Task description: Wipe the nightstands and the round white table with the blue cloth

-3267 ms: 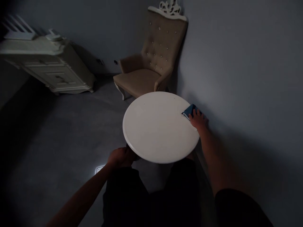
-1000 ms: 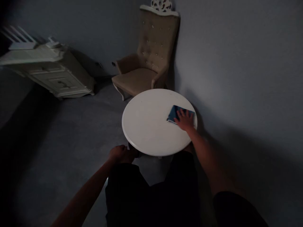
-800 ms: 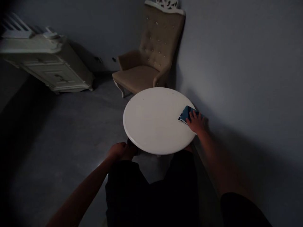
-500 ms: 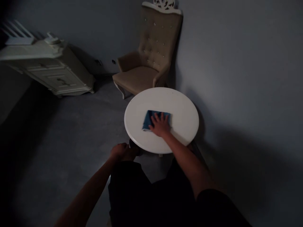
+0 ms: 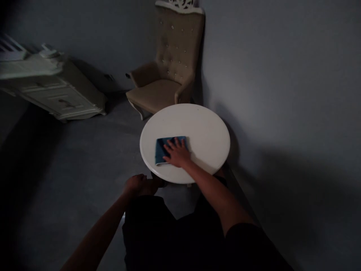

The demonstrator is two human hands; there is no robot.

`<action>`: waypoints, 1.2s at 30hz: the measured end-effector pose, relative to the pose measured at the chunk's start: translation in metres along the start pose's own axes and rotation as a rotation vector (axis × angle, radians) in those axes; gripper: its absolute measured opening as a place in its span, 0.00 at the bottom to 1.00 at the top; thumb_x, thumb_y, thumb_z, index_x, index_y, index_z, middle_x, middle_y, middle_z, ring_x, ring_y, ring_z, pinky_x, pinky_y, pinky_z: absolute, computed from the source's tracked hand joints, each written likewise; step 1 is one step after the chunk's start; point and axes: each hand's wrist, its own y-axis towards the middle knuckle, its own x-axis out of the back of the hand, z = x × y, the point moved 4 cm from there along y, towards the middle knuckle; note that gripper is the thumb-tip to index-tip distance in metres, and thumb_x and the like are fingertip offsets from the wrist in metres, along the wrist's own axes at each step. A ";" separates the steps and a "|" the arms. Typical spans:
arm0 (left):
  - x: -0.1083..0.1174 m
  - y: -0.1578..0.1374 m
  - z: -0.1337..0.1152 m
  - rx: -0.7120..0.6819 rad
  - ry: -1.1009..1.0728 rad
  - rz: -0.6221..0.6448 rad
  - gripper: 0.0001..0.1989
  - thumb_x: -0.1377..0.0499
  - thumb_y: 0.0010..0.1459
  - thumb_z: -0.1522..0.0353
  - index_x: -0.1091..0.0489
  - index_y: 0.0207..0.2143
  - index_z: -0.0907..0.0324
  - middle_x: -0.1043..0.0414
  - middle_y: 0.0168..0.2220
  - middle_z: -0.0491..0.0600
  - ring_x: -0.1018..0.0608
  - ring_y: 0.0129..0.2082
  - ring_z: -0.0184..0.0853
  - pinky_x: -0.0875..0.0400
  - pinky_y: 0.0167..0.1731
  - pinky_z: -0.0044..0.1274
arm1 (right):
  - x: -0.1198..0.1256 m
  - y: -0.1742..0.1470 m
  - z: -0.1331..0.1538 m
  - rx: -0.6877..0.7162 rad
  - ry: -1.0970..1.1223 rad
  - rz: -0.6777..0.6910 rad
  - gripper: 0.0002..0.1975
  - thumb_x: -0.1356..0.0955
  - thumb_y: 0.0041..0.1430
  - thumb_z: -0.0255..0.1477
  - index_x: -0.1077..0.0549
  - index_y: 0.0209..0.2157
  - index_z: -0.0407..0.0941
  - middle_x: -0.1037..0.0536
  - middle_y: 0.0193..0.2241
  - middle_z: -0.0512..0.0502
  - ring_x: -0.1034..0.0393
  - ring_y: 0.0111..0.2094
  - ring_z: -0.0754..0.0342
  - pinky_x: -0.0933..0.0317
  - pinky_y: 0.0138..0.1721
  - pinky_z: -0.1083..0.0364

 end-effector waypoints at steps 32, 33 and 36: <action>-0.006 0.001 0.008 0.072 -0.016 0.073 0.28 0.51 0.80 0.56 0.12 0.54 0.59 0.11 0.58 0.64 0.12 0.58 0.55 0.21 0.53 0.34 | -0.011 -0.061 0.044 0.093 0.046 0.011 0.40 0.37 0.82 0.58 0.37 0.84 0.54 0.48 0.87 0.52 0.59 0.87 0.26 0.62 0.85 0.24; -0.007 0.003 0.008 0.067 -0.006 0.068 0.30 0.53 0.80 0.56 0.13 0.53 0.59 0.12 0.58 0.64 0.12 0.58 0.54 0.21 0.53 0.33 | -0.009 -0.077 0.016 0.043 0.040 0.035 0.40 0.36 0.82 0.57 0.37 0.85 0.53 0.49 0.87 0.50 0.60 0.87 0.26 0.64 0.85 0.23; -0.010 0.007 0.006 0.028 0.010 0.045 0.30 0.53 0.80 0.55 0.13 0.52 0.58 0.12 0.58 0.63 0.12 0.57 0.52 0.22 0.51 0.32 | -0.005 -0.126 -0.081 -0.172 -0.026 0.085 0.40 0.37 0.82 0.52 0.39 0.86 0.50 0.50 0.88 0.44 0.62 0.87 0.22 0.65 0.83 0.17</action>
